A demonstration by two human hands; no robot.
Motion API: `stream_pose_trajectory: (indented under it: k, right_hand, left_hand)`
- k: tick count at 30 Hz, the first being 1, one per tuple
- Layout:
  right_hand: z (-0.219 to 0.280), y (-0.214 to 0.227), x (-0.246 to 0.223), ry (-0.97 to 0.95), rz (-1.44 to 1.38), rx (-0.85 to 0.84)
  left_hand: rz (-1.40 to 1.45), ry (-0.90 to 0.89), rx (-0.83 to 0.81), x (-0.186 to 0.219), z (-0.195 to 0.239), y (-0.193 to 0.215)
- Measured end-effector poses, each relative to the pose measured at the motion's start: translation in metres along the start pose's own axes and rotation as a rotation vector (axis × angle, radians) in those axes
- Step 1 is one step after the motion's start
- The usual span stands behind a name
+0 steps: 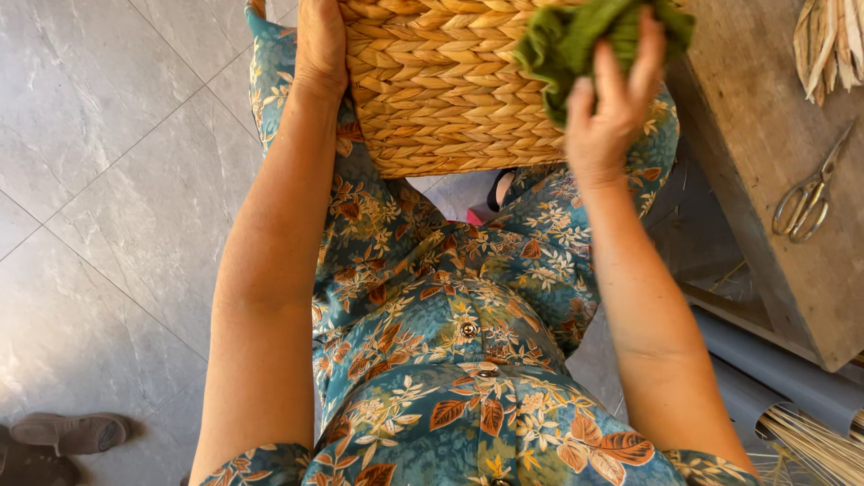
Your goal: The person wipes the exterior and interior surfaces of a woven basket using a green cloth. They rotate the basket to reach different sides and continue wiping the inside walls and bottom.
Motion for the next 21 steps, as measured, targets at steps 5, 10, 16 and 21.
stream_pose_trajectory:
  k: [5, 10, 16, 21]
  right_hand:
    - [0.012, -0.049, -0.086, 0.079, -0.157, -0.042]
    - [0.022, -0.064, -0.174, 0.218, -0.332, -0.2]
    - [0.035, -0.047, -0.109, 0.46, -0.302, -0.2]
    - [0.04, 0.03, 0.002, 0.228, 0.0, -0.291]
  left_hand:
    - [-0.043, -0.041, 0.021, -0.001, -0.002, 0.006]
    - [-0.198, -0.132, 0.055, 0.009, -0.005, 0.01]
    - [-0.038, -0.055, 0.06, 0.016, 0.009, 0.011]
    - [0.02, -0.007, 0.047, 0.007, 0.004, 0.01]
Point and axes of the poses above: each hand's wrist, its own z-axis away from the middle knuckle, its own y-axis out of the back of the hand, x = y × z, the point moved 2 cm from there along -z, towards the middle knuckle, and after that the axes turned 8 degrees about x, right-handed, at the moved point
